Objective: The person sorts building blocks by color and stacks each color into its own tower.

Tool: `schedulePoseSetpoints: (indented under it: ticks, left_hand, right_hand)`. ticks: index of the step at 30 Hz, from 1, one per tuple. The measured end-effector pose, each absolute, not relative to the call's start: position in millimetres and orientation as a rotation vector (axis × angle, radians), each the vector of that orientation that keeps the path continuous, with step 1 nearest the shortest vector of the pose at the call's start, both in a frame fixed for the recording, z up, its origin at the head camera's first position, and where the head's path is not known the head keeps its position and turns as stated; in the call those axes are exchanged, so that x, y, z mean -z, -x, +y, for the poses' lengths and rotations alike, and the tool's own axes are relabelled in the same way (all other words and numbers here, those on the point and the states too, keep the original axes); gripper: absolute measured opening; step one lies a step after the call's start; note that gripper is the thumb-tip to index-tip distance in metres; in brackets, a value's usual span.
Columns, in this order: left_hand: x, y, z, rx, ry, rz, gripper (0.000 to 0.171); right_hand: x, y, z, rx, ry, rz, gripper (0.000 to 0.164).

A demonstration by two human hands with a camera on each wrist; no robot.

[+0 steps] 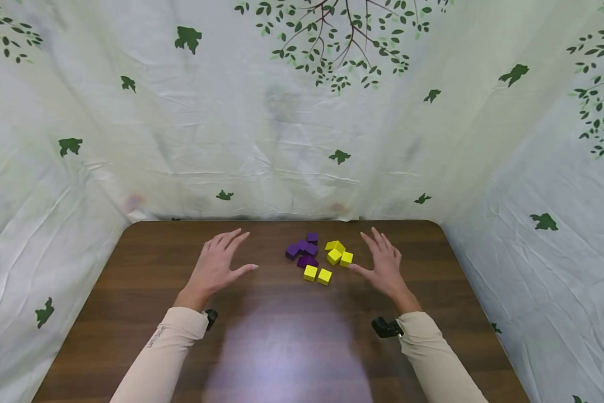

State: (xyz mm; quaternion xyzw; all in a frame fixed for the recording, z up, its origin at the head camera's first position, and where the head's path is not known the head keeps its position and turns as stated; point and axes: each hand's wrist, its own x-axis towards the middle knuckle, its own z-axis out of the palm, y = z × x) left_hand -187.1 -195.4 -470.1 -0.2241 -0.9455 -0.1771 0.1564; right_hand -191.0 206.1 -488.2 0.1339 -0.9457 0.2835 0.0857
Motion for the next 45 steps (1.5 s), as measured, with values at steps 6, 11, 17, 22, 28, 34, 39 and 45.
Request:
schedulePoseSetpoints:
  ticks: [6,11,17,22,28,34,39,45]
  left_hand:
    - [489.6,195.1,-168.7,0.624,0.658,-2.785,0.070]
    - [508.3,197.1,-143.4,0.694,0.673,-2.881,0.061]
    - [528.4,198.6,-115.9,0.757,0.684,-2.931,0.052]
    - [542.5,202.0,-94.2,0.886,0.656,-2.942,0.050]
    - [557.3,208.1,-72.9,0.903,0.672,-2.943,0.047]
    - [565.2,211.7,-61.9,0.885,0.711,-2.884,0.043]
    - [568.8,211.8,-57.4,0.868,0.737,-2.847,0.035]
    - [576.0,213.5,-56.0,0.903,0.680,-2.852,0.036]
  right_hand:
    - [509.6,197.7,190.5,-0.947,-0.436,-2.757,0.078]
    - [531.1,198.5,175.1,-0.993,-0.464,-2.745,0.068]
    - [550.4,199.1,155.0,-1.063,-0.540,-2.726,0.056]
    - [560.2,202.6,139.8,-1.121,-0.596,-2.727,0.052]
    - [574.1,208.1,128.0,-1.071,-0.588,-2.765,0.047]
    - [580.0,208.1,119.9,-1.029,-0.553,-2.789,0.042]
    - [583.2,207.8,117.8,-0.991,-0.517,-2.813,0.038]
    - [586.1,207.8,116.2,-1.000,-0.489,-2.827,0.037]
